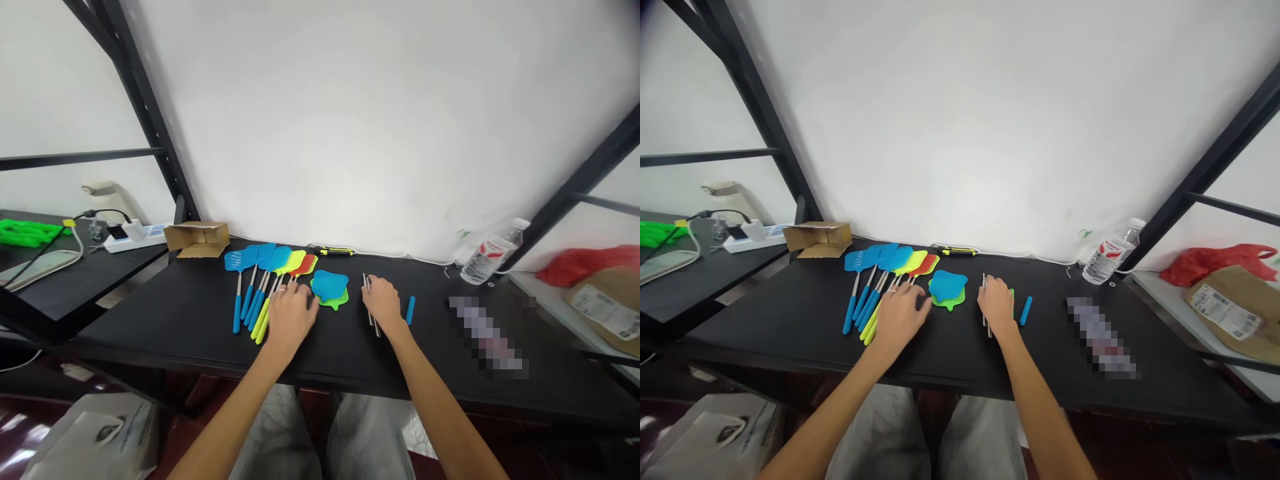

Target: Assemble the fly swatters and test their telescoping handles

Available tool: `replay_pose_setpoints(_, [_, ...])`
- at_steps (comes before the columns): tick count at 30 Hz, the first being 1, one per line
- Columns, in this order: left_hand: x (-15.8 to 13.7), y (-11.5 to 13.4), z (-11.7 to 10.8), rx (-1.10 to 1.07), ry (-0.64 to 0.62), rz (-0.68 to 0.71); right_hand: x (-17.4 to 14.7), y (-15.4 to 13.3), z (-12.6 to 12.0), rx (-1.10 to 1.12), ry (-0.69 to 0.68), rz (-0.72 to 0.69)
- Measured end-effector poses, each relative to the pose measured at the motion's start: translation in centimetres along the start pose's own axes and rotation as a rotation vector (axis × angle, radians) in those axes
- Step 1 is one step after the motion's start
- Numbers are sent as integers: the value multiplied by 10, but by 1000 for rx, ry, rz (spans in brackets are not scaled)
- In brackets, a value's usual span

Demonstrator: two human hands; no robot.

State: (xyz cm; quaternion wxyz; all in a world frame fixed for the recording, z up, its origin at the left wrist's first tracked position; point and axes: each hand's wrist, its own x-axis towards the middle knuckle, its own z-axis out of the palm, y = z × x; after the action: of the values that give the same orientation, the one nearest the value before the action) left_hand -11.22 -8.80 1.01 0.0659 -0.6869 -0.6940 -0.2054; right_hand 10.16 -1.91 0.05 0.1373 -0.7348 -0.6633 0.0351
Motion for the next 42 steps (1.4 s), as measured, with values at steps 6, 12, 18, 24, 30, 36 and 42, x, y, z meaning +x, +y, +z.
replay_pose_setpoints(6, [3, -37, -8, 201, -92, -105, -4, -4, 4, 39, 50, -2])
replay_pose_setpoints(12, [10, -32, 0, 244, -120, -94, -10, -5, 3, 26, 44, 9])
replay_pose_setpoints(18, [15, -29, -8, 251, -170, -101, -12, -8, 1, 38, 35, 16])
replay_pose_setpoints(24, [7, -25, -21, 250, -186, -128, -17, -11, -8, 157, 172, -5])
replay_pose_setpoints(30, [-6, 26, -39, 105, -128, -102, -46, -55, -6, 1018, -102, -300])
replay_pose_setpoints(36, [-13, 61, -29, -70, -204, -98, -64, -79, 11, 1740, -184, -35])
replay_pose_setpoints(42, [-29, 65, -11, -748, -290, 9, -53, -55, -14, 1931, -59, 37])
